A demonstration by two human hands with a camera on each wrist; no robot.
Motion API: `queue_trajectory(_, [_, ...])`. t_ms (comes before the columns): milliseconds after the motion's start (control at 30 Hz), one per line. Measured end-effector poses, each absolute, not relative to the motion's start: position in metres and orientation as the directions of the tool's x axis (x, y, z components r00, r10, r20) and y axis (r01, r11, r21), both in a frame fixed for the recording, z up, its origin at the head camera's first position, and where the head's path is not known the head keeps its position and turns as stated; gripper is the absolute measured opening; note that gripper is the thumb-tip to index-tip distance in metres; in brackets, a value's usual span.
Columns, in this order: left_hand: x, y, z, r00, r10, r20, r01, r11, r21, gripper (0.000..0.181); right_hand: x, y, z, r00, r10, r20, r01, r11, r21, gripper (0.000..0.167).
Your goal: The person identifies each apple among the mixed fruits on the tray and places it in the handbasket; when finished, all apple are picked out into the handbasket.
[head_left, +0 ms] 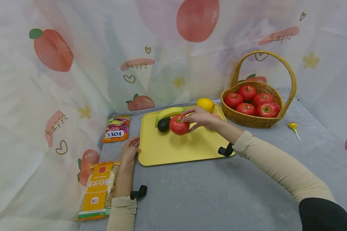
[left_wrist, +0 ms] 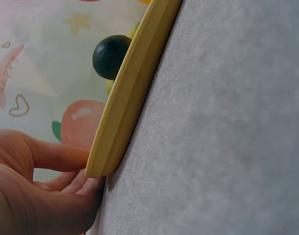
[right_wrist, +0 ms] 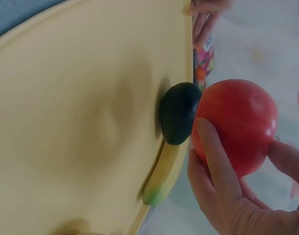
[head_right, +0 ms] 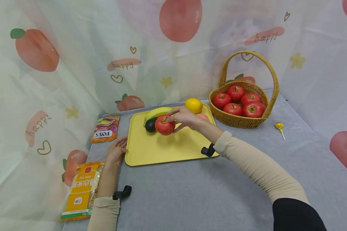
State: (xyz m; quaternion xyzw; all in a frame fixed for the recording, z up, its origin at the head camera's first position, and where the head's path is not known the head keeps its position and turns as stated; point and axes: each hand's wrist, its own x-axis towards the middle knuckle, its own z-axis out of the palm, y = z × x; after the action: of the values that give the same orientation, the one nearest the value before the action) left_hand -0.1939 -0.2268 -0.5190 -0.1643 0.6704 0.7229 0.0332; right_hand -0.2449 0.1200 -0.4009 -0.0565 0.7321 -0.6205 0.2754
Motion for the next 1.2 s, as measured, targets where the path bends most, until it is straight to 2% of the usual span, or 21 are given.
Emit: queue_trajectory(1200, [-0.194,-0.226,-0.516,-0.932,-0.176,-0.318,-0.307,-0.083,0.948,0.072,-0.254,0.163,-0.395,-0.877,-0.337,-0.343,0.288,0.204,-0.936,0.053])
